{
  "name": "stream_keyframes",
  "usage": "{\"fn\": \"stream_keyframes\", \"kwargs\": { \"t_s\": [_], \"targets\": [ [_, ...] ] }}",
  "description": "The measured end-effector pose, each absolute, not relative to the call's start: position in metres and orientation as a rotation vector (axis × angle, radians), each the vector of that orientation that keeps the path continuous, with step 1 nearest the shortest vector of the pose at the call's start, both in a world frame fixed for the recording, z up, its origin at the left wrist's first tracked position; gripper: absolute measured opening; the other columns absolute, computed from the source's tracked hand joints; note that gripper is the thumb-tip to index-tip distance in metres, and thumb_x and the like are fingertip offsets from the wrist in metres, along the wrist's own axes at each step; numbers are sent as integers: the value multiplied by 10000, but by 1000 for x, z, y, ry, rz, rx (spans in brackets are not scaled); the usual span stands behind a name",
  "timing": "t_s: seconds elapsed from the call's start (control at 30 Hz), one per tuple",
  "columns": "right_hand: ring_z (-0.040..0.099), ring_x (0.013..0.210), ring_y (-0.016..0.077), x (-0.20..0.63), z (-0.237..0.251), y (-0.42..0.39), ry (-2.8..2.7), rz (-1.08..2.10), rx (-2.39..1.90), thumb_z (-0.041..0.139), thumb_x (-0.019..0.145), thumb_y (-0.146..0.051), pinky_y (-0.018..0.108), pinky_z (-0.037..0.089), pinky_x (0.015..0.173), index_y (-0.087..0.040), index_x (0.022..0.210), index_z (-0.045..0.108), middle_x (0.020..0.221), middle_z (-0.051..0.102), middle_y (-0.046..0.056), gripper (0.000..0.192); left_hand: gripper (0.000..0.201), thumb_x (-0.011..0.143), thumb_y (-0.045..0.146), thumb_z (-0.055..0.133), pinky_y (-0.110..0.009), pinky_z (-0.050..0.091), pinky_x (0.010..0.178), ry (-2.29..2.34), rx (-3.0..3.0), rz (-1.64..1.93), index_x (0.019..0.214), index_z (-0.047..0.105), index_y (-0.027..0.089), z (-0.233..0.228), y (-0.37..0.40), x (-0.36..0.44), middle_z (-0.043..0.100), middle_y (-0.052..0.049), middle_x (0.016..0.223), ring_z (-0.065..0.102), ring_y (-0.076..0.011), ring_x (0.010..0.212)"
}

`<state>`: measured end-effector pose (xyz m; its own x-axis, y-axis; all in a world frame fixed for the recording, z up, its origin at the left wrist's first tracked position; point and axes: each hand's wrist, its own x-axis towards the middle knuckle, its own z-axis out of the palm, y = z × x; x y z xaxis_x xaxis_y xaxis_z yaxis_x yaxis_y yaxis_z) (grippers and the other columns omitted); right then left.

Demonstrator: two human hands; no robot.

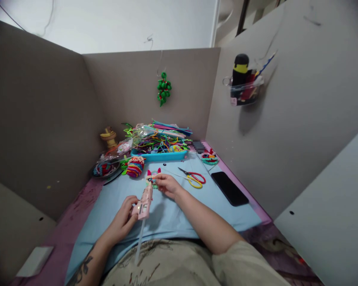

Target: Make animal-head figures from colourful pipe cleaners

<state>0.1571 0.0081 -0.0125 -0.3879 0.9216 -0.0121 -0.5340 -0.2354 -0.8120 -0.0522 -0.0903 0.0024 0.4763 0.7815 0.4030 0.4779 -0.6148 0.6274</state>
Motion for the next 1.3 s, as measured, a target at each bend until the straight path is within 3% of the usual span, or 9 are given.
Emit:
{"fn": "stream_keyframes", "kwargs": {
  "t_s": [0.43, 1.3],
  "targets": [
    [479, 486, 55, 157, -13, 10, -820, 1806, -611, 792, 508, -183, 171, 274, 426, -130, 701, 633, 579, 599, -8, 256, 243, 835, 258, 366, -410, 382, 866, 1049, 2303, 848, 1060, 400, 174, 4, -91, -51, 439, -120, 1055, 437, -228, 988],
    [442, 459, 50, 158, -12, 8, -819, 1852, -649, 767, 548, -208, 163, 270, 423, -128, 732, 621, 545, 556, -13, 248, 272, 811, 255, 404, -391, 396, 858, 1055, 2301, 905, 1063, 451, 164, 4, -89, -53, 480, -126, 1059, 464, -229, 993]
  ]
}}
